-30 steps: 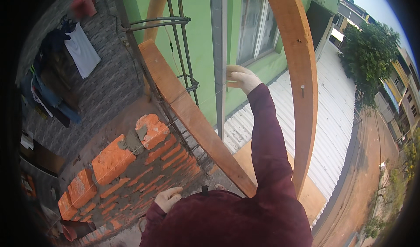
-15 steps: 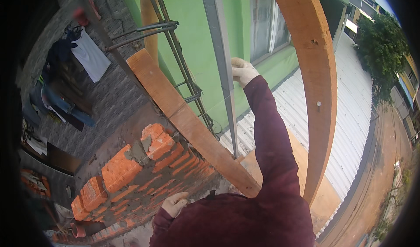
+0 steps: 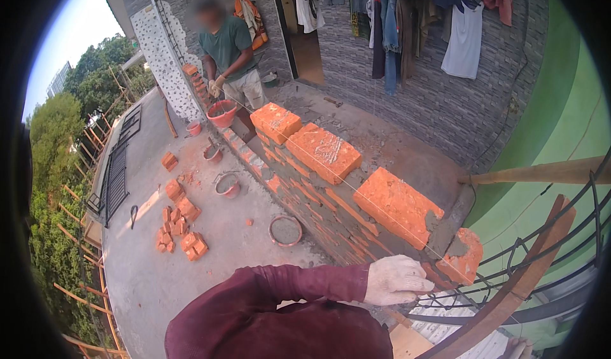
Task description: The person applies mortar to a brick wall using a trowel and places bricks into the wall. The person scoops mortar from a bucket, spreads it on the wall, and positions bricks along a guide string.
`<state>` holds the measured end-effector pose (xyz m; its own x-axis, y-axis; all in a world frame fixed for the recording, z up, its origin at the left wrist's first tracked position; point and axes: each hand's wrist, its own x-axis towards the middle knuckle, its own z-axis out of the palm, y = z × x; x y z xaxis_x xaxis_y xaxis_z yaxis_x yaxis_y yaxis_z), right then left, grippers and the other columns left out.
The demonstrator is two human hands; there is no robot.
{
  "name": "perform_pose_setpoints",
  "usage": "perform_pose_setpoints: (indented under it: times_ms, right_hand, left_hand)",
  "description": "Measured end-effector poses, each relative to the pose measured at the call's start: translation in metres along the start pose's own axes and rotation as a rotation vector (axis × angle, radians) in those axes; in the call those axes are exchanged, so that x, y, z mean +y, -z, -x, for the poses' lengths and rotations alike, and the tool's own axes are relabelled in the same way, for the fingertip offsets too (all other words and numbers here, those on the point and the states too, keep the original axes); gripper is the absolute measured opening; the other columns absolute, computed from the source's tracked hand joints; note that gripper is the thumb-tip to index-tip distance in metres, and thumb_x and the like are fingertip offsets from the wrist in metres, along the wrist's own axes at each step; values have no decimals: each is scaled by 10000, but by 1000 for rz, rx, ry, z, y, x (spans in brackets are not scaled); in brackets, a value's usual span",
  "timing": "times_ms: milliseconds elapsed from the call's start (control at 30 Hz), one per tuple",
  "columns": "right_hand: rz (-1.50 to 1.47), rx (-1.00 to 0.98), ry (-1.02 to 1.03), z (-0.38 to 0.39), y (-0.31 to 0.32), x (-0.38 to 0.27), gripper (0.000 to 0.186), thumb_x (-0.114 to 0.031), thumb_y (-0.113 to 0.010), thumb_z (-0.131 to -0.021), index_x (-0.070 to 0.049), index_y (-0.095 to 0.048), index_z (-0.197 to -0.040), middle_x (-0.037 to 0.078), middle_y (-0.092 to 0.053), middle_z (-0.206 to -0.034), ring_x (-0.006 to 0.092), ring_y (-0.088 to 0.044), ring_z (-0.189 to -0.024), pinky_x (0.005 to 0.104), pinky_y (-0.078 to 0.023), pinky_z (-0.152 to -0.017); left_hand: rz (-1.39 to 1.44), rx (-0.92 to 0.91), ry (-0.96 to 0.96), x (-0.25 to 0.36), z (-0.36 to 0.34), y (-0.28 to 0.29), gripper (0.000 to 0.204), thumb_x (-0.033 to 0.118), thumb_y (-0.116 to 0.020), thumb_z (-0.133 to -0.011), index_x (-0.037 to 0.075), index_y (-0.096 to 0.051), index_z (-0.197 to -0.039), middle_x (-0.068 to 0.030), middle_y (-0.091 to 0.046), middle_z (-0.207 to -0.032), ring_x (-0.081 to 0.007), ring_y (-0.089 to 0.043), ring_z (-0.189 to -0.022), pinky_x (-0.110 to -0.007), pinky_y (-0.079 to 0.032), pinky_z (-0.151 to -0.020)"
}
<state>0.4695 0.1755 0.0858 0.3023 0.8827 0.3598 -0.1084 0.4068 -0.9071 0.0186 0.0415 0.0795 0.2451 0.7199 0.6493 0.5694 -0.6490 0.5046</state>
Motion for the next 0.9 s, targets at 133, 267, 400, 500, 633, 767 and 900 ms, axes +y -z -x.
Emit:
perform_pose_setpoints:
  times_ms: [133,267,400,500,633,767,900]
  right_hand:
    - [397,76,385,-4,-51,-35,227,-75,-815,-857,101,-687,-922,202,-702,-841,265,-685,-730,390,-623,-650]
    - [618,-86,315,-63,-68,-28,361,-168,-547,-1081,21,-551,-1389,89,-620,-1317,143,-632,-1091,267,-538,-889]
    - [863,-139,96,-114,-53,-12,392,-176,-499,-1076,-11,-539,-1429,110,-595,-1396,203,-599,-1229,323,-540,-915]
    - [753,-191,71,-132,-63,-3,462,-136,-449,-1069,-41,-467,-1521,162,-513,-1503,270,-533,-1373,395,-530,-1021]
    - [653,-334,39,-111,-84,-17,554,-120,-438,-1056,-1,-351,-1590,186,-432,-1576,311,-495,-1412,419,-495,-1088]
    - [671,-283,100,-56,-91,-51,491,-129,-524,-1027,63,-513,-1478,190,-635,-1349,223,-642,-1155,357,-562,-908]
    - [469,-241,184,-26,-78,-74,403,-100,-559,-1025,68,-584,-1390,199,-671,-1278,251,-700,-1108,324,-609,-859]
  left_hand:
    - [-341,93,-143,3,-33,11,442,230,-740,-766,88,-659,-1177,-103,-608,-1122,-298,-562,-1192,-482,-442,-1033]
    - [-497,69,-68,0,-44,13,452,240,-741,-712,98,-647,-1131,-75,-611,-1114,-254,-562,-1176,-454,-405,-1088]
    - [-524,63,-12,2,-44,9,486,225,-733,-715,105,-639,-1176,-53,-621,-1122,-241,-585,-1124,-455,-387,-1100]
    - [-526,79,-9,-4,-47,6,445,198,-708,-765,129,-640,-1199,-37,-625,-1087,-231,-603,-1079,-459,-389,-1081]
    - [-646,7,36,-11,-46,6,361,148,-611,-836,123,-652,-1194,-15,-605,-934,-197,-623,-950,-426,-412,-1049]
    - [-597,-5,-3,-21,-50,6,362,111,-645,-850,104,-678,-1211,-47,-693,-1015,-222,-669,-959,-454,-478,-1040]
    - [-650,-23,-49,-21,-66,6,299,80,-713,-827,142,-728,-1120,-44,-711,-931,-259,-682,-938,-451,-517,-966]
